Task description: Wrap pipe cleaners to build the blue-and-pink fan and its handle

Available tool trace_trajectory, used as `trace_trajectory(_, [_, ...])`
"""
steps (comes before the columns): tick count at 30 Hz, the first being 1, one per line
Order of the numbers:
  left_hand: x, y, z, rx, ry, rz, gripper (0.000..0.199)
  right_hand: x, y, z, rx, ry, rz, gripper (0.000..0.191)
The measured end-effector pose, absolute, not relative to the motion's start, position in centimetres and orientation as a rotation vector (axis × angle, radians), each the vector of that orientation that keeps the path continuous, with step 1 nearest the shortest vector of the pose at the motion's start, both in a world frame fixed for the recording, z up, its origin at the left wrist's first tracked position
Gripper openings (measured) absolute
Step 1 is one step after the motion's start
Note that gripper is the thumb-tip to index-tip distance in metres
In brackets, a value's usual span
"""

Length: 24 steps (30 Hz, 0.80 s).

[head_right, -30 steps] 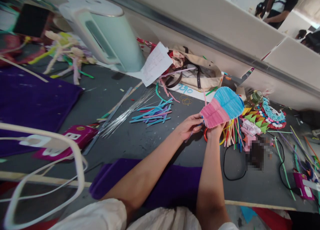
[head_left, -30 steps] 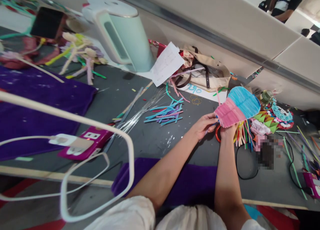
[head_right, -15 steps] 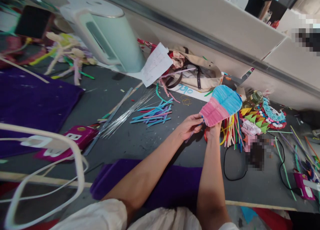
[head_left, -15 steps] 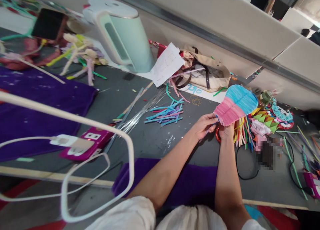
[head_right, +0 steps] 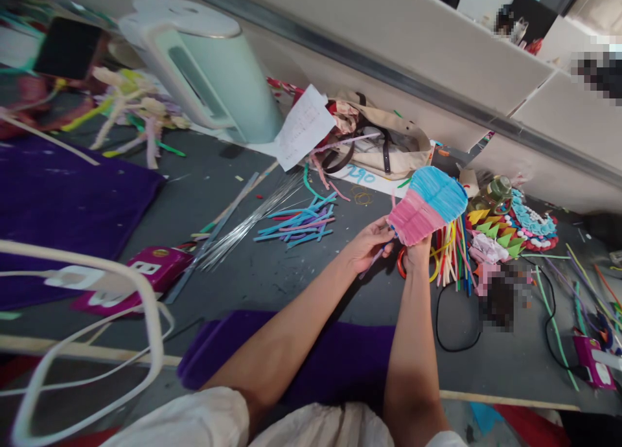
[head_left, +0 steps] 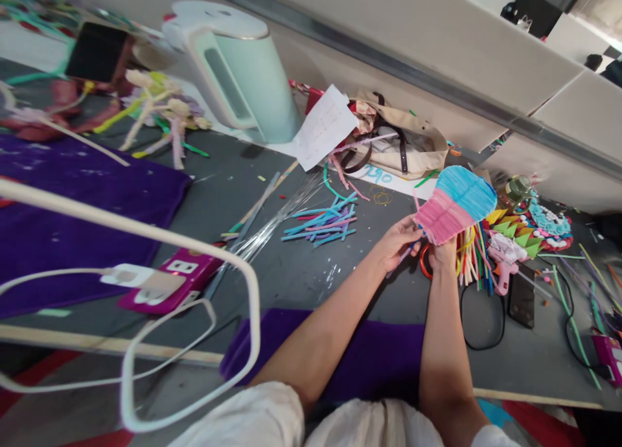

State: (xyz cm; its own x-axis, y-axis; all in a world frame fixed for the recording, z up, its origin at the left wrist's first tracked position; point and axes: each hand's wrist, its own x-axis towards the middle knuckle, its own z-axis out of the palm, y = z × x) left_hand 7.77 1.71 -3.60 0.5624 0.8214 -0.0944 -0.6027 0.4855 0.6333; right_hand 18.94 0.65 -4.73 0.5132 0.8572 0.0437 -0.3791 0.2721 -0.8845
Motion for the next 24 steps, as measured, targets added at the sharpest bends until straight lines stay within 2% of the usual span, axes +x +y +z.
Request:
trace_trajectory(6, [8.1, 1.8, -3.6, 0.447, 0.458, 0.968, 0.036, 19.2, 1.0, -4.7, -0.991, -0.612, 1.064, 0.025])
trace_trajectory(12, [8.1, 2.5, -4.5, 0.352, 0.548, 1.070, 0.038, 18.7, 1.1, -4.8, -0.993, -0.551, 1.202, 0.022])
trace_trajectory(24, [8.4, 2.5, -4.9, 0.432, 0.790, 1.280, 0.044, 18.2, 1.4, -5.8, -1.089, -0.476, 0.942, 0.021])
